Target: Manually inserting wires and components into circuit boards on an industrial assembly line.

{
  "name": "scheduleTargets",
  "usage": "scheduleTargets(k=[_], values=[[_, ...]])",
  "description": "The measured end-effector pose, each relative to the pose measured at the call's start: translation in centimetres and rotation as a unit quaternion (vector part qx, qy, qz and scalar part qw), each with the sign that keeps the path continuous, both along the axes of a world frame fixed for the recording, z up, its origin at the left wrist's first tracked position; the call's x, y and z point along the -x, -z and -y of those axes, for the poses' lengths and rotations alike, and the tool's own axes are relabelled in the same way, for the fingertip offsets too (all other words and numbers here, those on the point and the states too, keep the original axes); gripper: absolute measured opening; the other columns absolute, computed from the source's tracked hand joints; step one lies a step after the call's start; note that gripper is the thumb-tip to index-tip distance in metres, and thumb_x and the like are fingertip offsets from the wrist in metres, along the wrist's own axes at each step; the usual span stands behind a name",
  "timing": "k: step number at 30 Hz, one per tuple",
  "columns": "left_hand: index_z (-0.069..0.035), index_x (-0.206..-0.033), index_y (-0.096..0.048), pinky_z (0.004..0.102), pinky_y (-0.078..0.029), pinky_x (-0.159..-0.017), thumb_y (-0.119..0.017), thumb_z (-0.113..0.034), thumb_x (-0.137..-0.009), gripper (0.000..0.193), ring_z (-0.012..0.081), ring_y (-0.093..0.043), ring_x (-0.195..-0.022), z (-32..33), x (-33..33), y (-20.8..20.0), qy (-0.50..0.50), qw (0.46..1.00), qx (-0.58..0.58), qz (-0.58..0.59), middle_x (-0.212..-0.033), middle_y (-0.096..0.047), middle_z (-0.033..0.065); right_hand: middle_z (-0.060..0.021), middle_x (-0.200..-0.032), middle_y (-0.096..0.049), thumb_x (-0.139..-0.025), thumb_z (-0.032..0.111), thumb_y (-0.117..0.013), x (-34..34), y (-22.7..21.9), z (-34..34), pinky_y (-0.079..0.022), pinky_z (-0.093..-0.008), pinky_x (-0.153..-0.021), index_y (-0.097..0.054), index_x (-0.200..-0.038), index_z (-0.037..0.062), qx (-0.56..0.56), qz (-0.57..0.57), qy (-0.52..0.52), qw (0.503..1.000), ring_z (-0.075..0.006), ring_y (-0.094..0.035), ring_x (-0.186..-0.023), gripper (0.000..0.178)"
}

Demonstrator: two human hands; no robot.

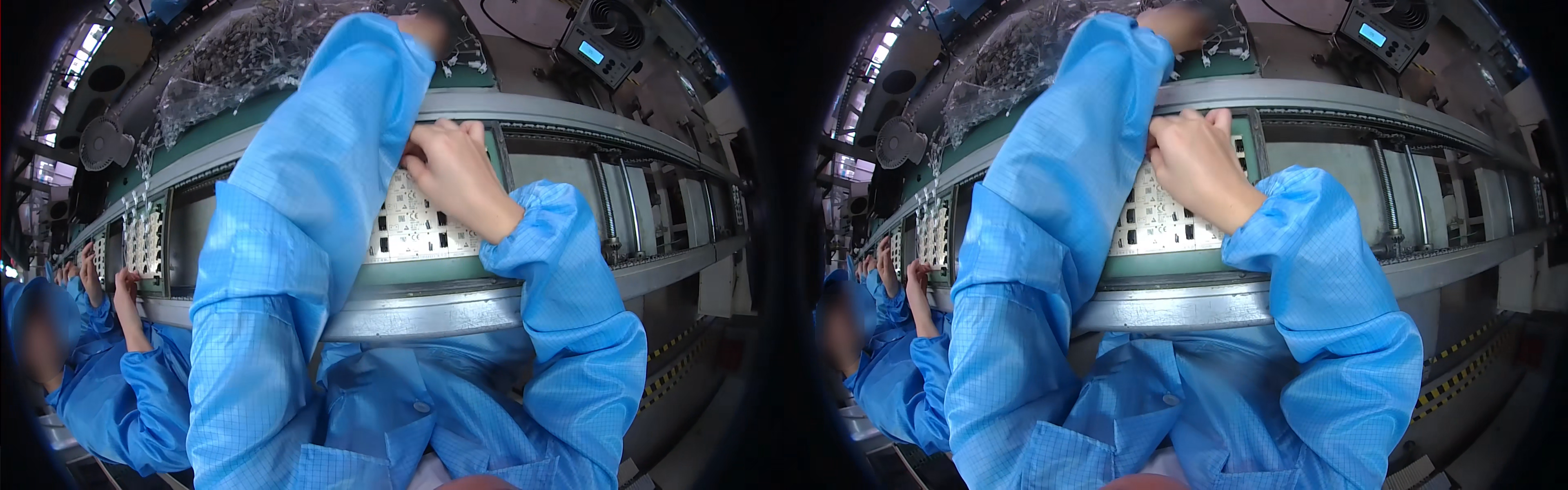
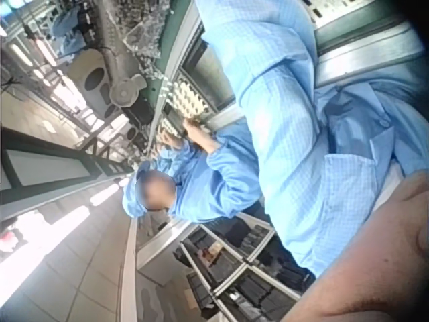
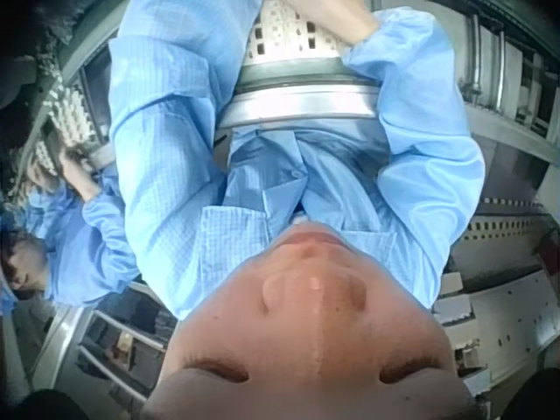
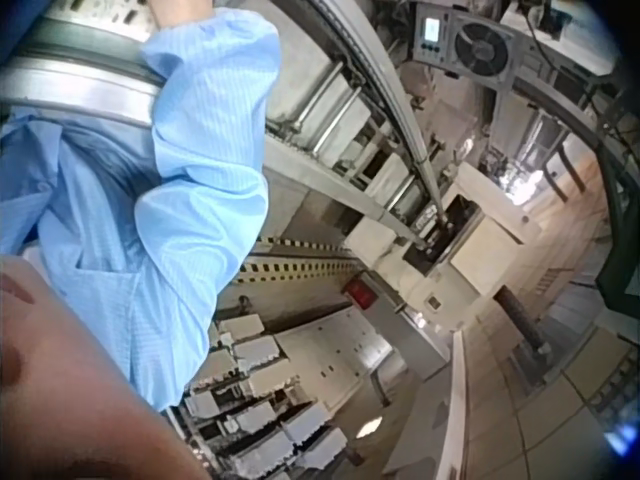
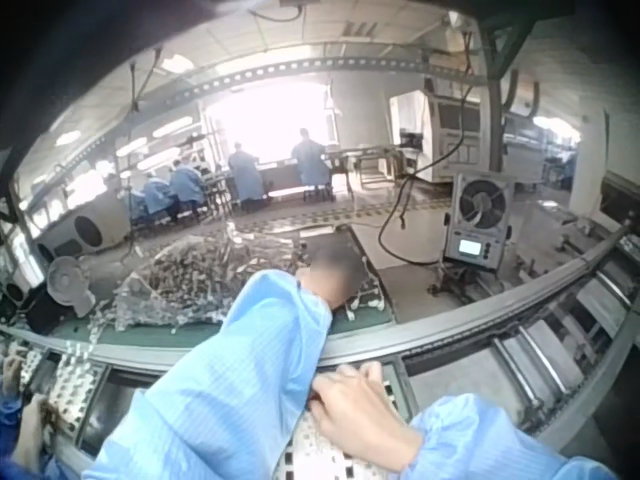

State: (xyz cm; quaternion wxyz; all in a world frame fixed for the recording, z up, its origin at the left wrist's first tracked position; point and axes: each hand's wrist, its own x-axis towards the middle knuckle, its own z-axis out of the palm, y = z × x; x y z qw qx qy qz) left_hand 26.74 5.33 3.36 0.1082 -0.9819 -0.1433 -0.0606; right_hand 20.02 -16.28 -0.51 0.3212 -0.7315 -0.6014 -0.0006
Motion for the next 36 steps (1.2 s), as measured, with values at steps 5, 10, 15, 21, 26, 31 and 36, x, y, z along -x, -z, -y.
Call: scheduleTargets(k=[5,10,15,21,26,31,36], values=[[-0.007,-0.098,-0.076,0.0382,-0.055,-0.078,-0.078,-0.034,-0.074,0.036,0.0245,-0.071,-0.083,-3.8,-0.3,-0.8,0.152,0.942,0.290,0.078,-0.086,-0.074,0.0118,-0.0034,-0.089,-0.068,-0.088,0.017,-0.067,-1.7,1.0,0.1,-0.032,-0.0398,-0.089,-0.073,-0.091,0.0092,0.011,-0.012,0.034,0.999,-0.0226,-0.059,-0.098,0.010],[0.000,-0.102,-0.072,0.0327,-0.055,-0.075,-0.073,-0.028,-0.083,0.034,0.0182,-0.069,-0.079,-2.5,4.0,-3.4,0.113,0.913,0.379,0.104,-0.084,-0.073,0.0103,-0.0024,-0.090,-0.066,-0.088,0.018,-0.068,-0.6,-0.4,0.2,-0.032,-0.0388,-0.091,-0.073,-0.094,0.0095,0.033,0.034,0.021,0.999,-0.0212,-0.059,-0.098,0.011],[0.003,-0.107,-0.064,0.0242,-0.052,-0.061,-0.063,-0.009,-0.091,0.019,0.0144,-0.068,-0.078,-2.6,8.6,-5.0,0.159,0.653,0.710,0.210,-0.099,-0.072,0.0128,-0.0016,-0.089,-0.064,-0.089,0.019,-0.069,-1.2,0.2,0.2,-0.032,-0.0380,-0.091,-0.072,-0.093,0.0096,0.056,0.045,0.014,0.997,-0.0198,-0.058,-0.097,0.011],[-0.002,-0.110,-0.066,0.0205,-0.048,-0.062,-0.067,-0.016,-0.096,0.020,0.0092,-0.067,-0.076,2.9,21.9,-6.8,0.054,0.731,0.632,0.251,-0.100,-0.073,0.0074,-0.0002,-0.088,-0.063,-0.088,0.019,-0.070,-0.6,-0.4,0.0,-0.030,-0.0371,-0.091,-0.071,-0.094,0.0102,0.049,0.075,-0.014,0.996,-0.0187,-0.057,-0.094,0.010],[-0.003,-0.110,-0.057,0.0329,-0.056,-0.070,-0.065,-0.011,-0.095,0.019,0.0251,-0.071,-0.075,4.3,25.5,0.9,0.075,0.756,0.571,0.312,-0.094,-0.073,0.0151,-0.0006,-0.085,-0.063,-0.088,0.018,-0.071,-0.8,0.0,-0.3,-0.036,-0.0354,-0.088,-0.071,-0.094,0.0084,0.038,0.048,0.000,0.998,-0.0178,-0.057,-0.089,0.011],[-0.003,-0.108,-0.055,0.0279,-0.054,-0.069,-0.063,-0.011,-0.099,0.014,0.0158,-0.070,-0.080,5.9,26.2,1.3,0.100,0.858,0.403,0.302,-0.095,-0.072,0.0100,-0.0052,-0.080,-0.061,-0.085,0.013,-0.074,0.3,0.1,-1.2,-0.047,-0.0303,-0.067,-0.071,-0.093,0.0030,0.020,-0.001,-0.029,0.999,-0.0175,-0.057,-0.074,0.013],[-0.006,-0.100,-0.057,0.0345,-0.052,-0.067,-0.069,-0.013,-0.093,0.015,0.0263,-0.069,-0.078,5.6,26.9,0.9,0.109,0.921,0.238,0.288,-0.083,-0.067,0.0100,-0.0039,-0.079,-0.061,-0.085,0.013,-0.074,1.0,-1.0,-1.4,-0.043,-0.0310,-0.073,-0.072,-0.091,0.0038,0.039,0.011,-0.001,0.999,-0.0161,-0.056,-0.074,0.012]])
